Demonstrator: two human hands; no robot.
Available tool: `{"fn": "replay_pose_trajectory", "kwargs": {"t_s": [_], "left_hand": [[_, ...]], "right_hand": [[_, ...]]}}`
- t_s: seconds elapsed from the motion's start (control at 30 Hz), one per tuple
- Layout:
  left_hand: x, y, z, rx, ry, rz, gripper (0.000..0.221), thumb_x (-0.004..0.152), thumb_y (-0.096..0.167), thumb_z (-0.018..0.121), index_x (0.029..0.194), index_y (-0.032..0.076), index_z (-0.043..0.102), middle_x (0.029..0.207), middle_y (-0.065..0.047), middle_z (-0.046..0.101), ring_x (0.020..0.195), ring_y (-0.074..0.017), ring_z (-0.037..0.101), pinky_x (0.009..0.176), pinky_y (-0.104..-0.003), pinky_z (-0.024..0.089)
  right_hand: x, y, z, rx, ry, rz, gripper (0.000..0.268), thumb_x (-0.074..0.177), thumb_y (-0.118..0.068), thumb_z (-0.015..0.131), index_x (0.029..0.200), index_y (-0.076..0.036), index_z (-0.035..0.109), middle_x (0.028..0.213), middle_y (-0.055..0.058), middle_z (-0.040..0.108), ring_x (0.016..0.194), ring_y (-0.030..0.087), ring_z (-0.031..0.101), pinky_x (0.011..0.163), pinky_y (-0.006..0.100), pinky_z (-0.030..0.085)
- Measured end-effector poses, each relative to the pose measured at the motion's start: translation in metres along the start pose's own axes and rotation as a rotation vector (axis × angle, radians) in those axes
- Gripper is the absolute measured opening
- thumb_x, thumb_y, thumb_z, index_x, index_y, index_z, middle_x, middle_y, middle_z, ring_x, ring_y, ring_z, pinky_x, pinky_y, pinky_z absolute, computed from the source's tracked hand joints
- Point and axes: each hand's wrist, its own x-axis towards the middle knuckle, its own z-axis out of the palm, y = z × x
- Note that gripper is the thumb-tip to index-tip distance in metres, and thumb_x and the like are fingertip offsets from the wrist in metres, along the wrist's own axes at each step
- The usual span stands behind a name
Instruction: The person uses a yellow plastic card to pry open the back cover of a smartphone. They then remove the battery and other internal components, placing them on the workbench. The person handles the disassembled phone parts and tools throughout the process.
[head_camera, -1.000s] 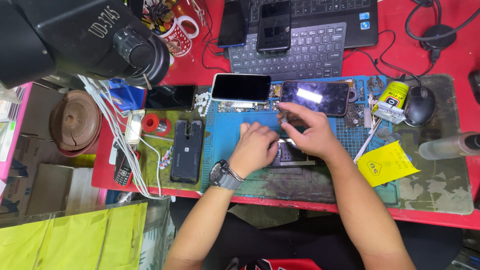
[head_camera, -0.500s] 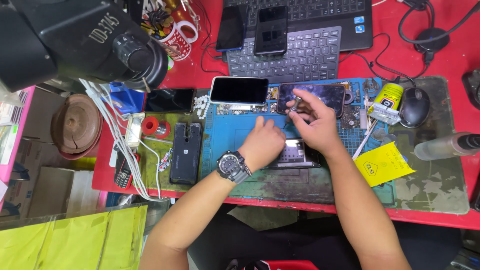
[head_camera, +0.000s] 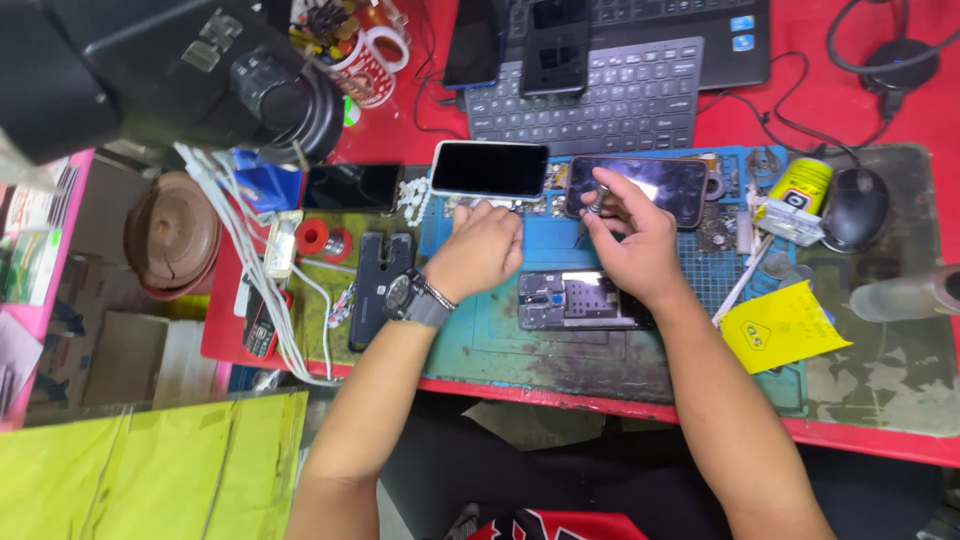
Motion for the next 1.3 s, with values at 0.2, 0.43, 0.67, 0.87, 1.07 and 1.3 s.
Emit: {"fn": "replay_pose_trajectory", "kwargs": {"t_s": [0.2, 0.43, 0.67, 0.87, 1.07, 1.3], "left_hand": [[-0.023, -0.008, 0.027, -0.076, 0.06, 0.028, 0.014, 0.086, 0.031, 0.059, 0.085, 0.017, 0.062, 0.089, -0.004, 0.055, 0.096, -0.0262, 0.05, 0.083, -0.042, 0.034], [-0.049, -0.002, 0.021, -0.04, 0.163, -0.077, 0.014, 0.092, 0.028, 0.058, 0.082, 0.019, 0.064, 0.088, -0.002, 0.057, 0.093, -0.0232, 0.05, 0.084, -0.04, 0.035], [-0.075, 0.044, 0.009, -0.35, 0.162, -0.201, 0.032, 0.091, 0.027, 0.064, 0.12, 0.013, 0.069, 0.108, -0.003, 0.061, 0.107, -0.0244, 0.051, 0.087, -0.04, 0.036], [-0.082, 0.059, 0.029, -0.476, 0.204, -0.262, 0.06, 0.086, 0.039, 0.071, 0.136, 0.008, 0.059, 0.12, -0.007, 0.053, 0.115, -0.0277, 0.048, 0.091, -0.041, 0.034], [-0.083, 0.059, 0.039, -0.444, 0.267, -0.26, 0.059, 0.084, 0.041, 0.072, 0.131, 0.008, 0.061, 0.118, -0.007, 0.053, 0.114, -0.0277, 0.049, 0.09, -0.041, 0.035], [-0.113, 0.042, -0.001, -0.191, 0.416, -0.334, 0.038, 0.092, 0.015, 0.055, 0.129, 0.015, 0.066, 0.12, -0.007, 0.057, 0.113, -0.0299, 0.052, 0.089, -0.044, 0.037]], "right_hand": [[-0.011, -0.006, 0.017, -0.053, -0.075, -0.047, 0.049, 0.089, 0.016, 0.071, 0.136, 0.006, 0.062, 0.108, 0.024, 0.074, 0.094, 0.036, 0.075, 0.074, 0.041, 0.064], [-0.013, -0.003, 0.024, -0.058, -0.125, -0.072, 0.051, 0.09, 0.018, 0.069, 0.139, 0.008, 0.06, 0.11, 0.026, 0.073, 0.095, 0.036, 0.074, 0.075, 0.044, 0.064], [-0.019, -0.006, 0.033, 0.003, -0.171, -0.072, 0.051, 0.088, 0.018, 0.072, 0.137, 0.008, 0.062, 0.109, 0.026, 0.073, 0.096, 0.037, 0.074, 0.078, 0.045, 0.063], [-0.019, -0.004, 0.031, 0.03, -0.208, -0.073, 0.051, 0.088, 0.018, 0.072, 0.137, 0.008, 0.061, 0.109, 0.026, 0.073, 0.095, 0.036, 0.074, 0.079, 0.044, 0.063], [-0.023, -0.008, 0.036, 0.034, -0.261, -0.094, 0.048, 0.088, 0.02, 0.069, 0.134, 0.007, 0.065, 0.109, 0.025, 0.074, 0.097, 0.035, 0.074, 0.079, 0.044, 0.062], [-0.021, -0.003, 0.033, -0.06, -0.271, -0.204, 0.042, 0.086, 0.013, 0.079, 0.126, 0.006, 0.071, 0.103, 0.021, 0.074, 0.084, 0.031, 0.074, 0.07, 0.042, 0.062]]}}
